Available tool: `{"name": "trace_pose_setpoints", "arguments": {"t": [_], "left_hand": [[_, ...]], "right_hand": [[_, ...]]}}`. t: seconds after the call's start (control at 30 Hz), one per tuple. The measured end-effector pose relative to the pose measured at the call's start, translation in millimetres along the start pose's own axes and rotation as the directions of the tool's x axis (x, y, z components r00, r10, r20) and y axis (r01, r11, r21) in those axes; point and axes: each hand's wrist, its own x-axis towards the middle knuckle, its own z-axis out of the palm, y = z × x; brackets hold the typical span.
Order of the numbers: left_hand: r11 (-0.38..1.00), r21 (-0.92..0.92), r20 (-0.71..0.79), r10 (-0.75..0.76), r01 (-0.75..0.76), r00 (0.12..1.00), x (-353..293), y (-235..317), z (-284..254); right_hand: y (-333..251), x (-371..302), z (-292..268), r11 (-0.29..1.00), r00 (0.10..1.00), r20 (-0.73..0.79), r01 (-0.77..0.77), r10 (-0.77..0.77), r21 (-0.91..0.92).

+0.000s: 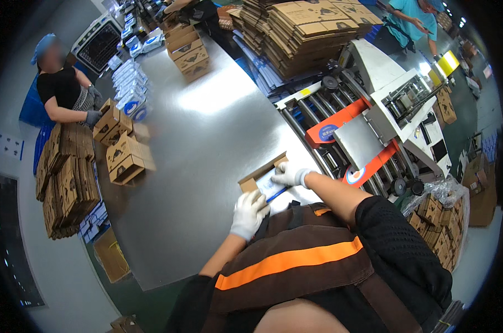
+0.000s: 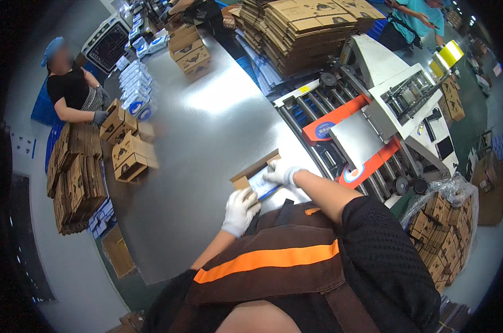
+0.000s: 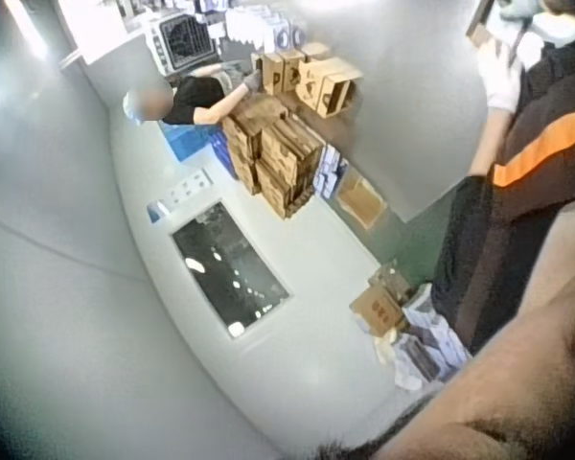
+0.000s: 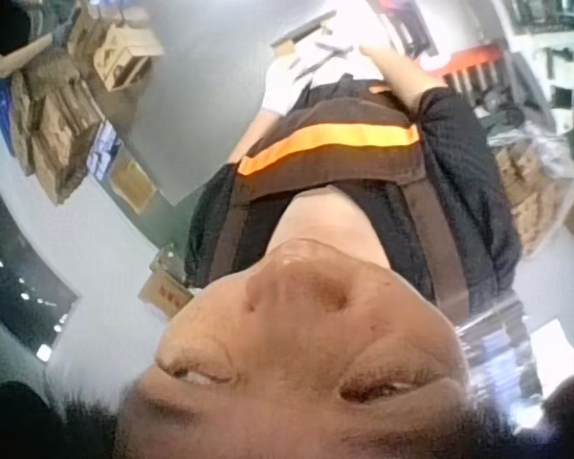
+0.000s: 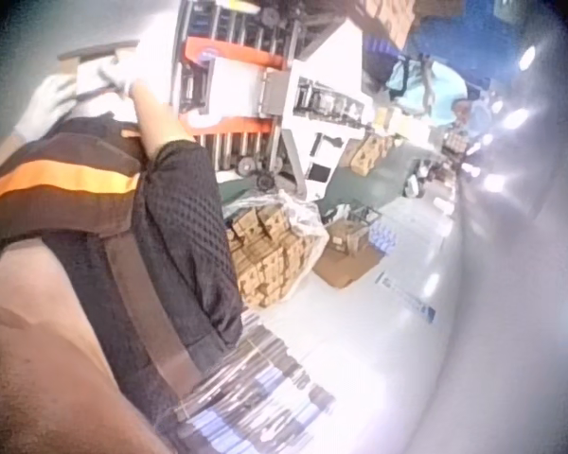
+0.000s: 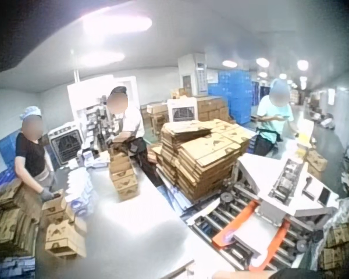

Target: The person places white packaged items into small cardboard boxes on a conveyor belt. They then close the boxes and feed them into a machine to apply tape. The person repeats this process for multiple boxes.

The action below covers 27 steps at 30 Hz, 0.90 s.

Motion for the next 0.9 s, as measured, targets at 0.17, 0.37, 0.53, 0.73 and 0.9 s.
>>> {"name": "trace_pose_setpoints", "arguments": {"t": [0.17, 0.37, 0.53, 0.73, 0.9], "left_hand": [[0.839, -0.386, 0.301, -0.278, 0.383, 0.912, 31, -50, 7], [0.728, -0.489, 0.362, -0.332, 0.48, 0.871, 23, -55, 2], [0.432, -0.671, 0.433, -0.432, 0.603, 0.791, 53, -51, -22], [0.753, -0.418, 0.406, -0.345, 0.508, 0.846, 34, -56, -27], [0.753, -0.403, 0.474, -0.315, 0.52, 0.822, 51, -46, -50]], "right_hand": [[-6, 24, -38, 0.72, 0.895, 0.43, -0.377, 0.12, 0.583], [17, 28, -18, 0.725, 0.921, 0.384, -0.314, 0.074, 0.613], [9, 29, -36, 0.681, 0.925, 0.374, -0.319, 0.071, 0.66], [-17, -27, -40, 0.939, 0.893, 0.414, 0.029, -0.178, 0.342], [-18, -23, -47, 0.93, 0.902, 0.424, -0.085, -0.08, 0.356]]}}
